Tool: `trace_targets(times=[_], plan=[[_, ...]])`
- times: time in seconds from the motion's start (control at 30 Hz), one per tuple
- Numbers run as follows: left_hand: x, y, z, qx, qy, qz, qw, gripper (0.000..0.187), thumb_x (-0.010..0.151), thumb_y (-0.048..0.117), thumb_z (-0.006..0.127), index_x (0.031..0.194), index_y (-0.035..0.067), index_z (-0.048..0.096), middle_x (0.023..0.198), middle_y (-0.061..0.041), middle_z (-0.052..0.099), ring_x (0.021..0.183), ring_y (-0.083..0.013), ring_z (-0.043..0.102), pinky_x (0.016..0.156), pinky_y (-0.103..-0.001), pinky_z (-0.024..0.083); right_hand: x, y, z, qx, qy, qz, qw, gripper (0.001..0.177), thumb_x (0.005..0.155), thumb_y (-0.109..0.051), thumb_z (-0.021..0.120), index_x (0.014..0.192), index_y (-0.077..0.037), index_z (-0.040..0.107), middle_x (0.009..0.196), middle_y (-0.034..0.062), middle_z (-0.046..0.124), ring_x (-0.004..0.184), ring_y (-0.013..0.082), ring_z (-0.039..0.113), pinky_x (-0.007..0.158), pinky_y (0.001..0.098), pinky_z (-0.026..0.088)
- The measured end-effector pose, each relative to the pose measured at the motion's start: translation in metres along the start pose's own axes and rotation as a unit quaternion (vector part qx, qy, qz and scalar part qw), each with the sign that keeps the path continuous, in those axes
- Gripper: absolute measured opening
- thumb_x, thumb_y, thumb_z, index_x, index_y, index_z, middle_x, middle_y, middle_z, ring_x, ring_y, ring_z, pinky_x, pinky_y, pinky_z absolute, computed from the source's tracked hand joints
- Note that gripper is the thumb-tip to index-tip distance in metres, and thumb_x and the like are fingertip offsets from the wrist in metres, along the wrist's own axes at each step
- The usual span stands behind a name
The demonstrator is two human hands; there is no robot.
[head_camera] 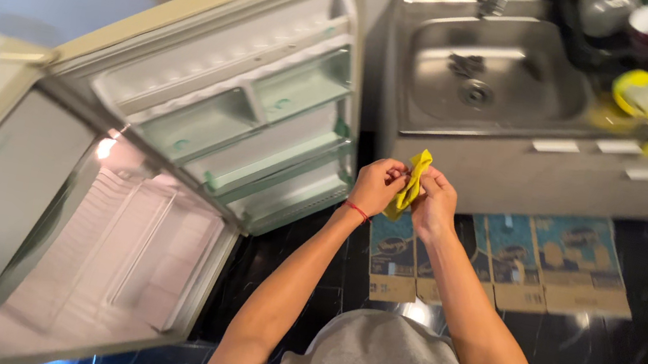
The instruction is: The person cleans the interior of an empty refrigerator using a yellow cloth. They wipe the door shelves and interior walls, then remove a glass shelf to scrub it with a sponge and rinse it under the sink faucet before placing it back inside.
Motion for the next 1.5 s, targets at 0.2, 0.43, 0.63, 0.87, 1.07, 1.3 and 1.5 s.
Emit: trace_targets(times=[0.2,0.43,0.63,0.87,1.07,1.3,1.5], plan=[[-0.026,-0.013,0.075,-0.103,-0.142,-0.064,0.982,0.024,0.087,0.010,0.072,0.110,0.006,0.071,0.087,-0.004,0.072,0.076,-0.0119,0.071,0.071,-0.027,0.060,-0.002,-0.022,-0.092,-0.023,0.087,-0.082,0.993,0.011,0.092,-0.004,0.072,0.102,-0.005,0.067,0.087,0.0039,0.066,0.075,0.0175,0.072,0.067,0.0289,0.061],[-0.030,0.005,0.116,-0.105,-0.181,-0.005,0.978,0.017,0.097,0.011,0.067,0.108,0.000,0.072,0.095,-0.021,0.073,0.080,-0.0250,0.071,0.074,-0.037,0.059,-0.047,-0.081,-0.175,-0.048,0.190,-0.128,0.972,0.014,0.089,-0.006,0.073,0.102,-0.005,0.069,0.080,0.0001,0.061,0.065,0.0108,0.067,0.059,0.0237,0.058],[-0.025,0.055,0.133,-0.084,-0.179,0.049,0.979,0.018,0.105,0.015,0.054,0.109,0.000,0.064,0.104,-0.019,0.072,0.099,-0.0294,0.070,0.090,-0.044,0.055,-0.082,-0.136,-0.202,-0.088,0.176,-0.147,0.969,0.016,0.085,-0.004,0.075,0.099,-0.006,0.068,0.081,-0.0008,0.059,0.067,0.0064,0.061,0.057,0.0170,0.052],[-0.012,0.040,0.187,-0.001,-0.211,0.045,0.977,0.011,0.102,0.017,0.061,0.112,0.015,0.065,0.090,-0.011,0.074,0.087,-0.0293,0.072,0.080,-0.041,0.057,-0.091,-0.188,-0.231,-0.181,0.033,-0.076,0.980,0.038,0.074,0.008,0.079,0.108,-0.003,0.066,0.074,-0.0014,0.063,0.064,0.0048,0.062,0.067,0.0185,0.051],[-0.006,0.027,0.236,0.048,-0.245,0.036,0.968,0.022,0.096,0.005,0.060,0.114,0.015,0.066,0.096,-0.020,0.072,0.087,-0.0389,0.070,0.080,-0.048,0.056,-0.040,-0.184,-0.295,-0.241,-0.038,0.023,0.970,0.052,0.068,0.004,0.083,0.118,0.000,0.070,0.067,-0.0060,0.057,0.060,0.0027,0.058,0.062,0.0179,0.051],[0.001,0.003,0.275,0.011,-0.223,-0.078,0.972,0.029,0.092,-0.001,0.062,0.118,0.011,0.066,0.102,-0.020,0.074,0.088,-0.0292,0.072,0.083,-0.042,0.059,0.023,-0.191,-0.335,-0.354,-0.106,0.055,0.928,0.018,0.071,-0.003,0.086,0.082,-0.004,0.071,0.062,-0.0044,0.048,0.058,0.0083,0.053,0.058,0.0215,0.043],[0.030,0.003,0.270,0.056,-0.149,-0.105,0.982,0.026,0.090,0.005,0.068,0.114,0.017,0.068,0.099,-0.014,0.077,0.097,-0.0288,0.074,0.086,-0.039,0.061,0.089,-0.215,-0.315,-0.436,-0.126,-0.010,0.891,0.023,0.078,-0.006,0.087,0.088,-0.002,0.066,0.107,0.0158,0.073,0.096,0.0254,0.068,0.080,0.0369,0.055]])
Point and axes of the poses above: each hand's wrist, its own x-axis towards the middle knuckle, its own z-axis out of the palm, y = z × x, the point moved 4 cm from there along x, towards the middle knuckle
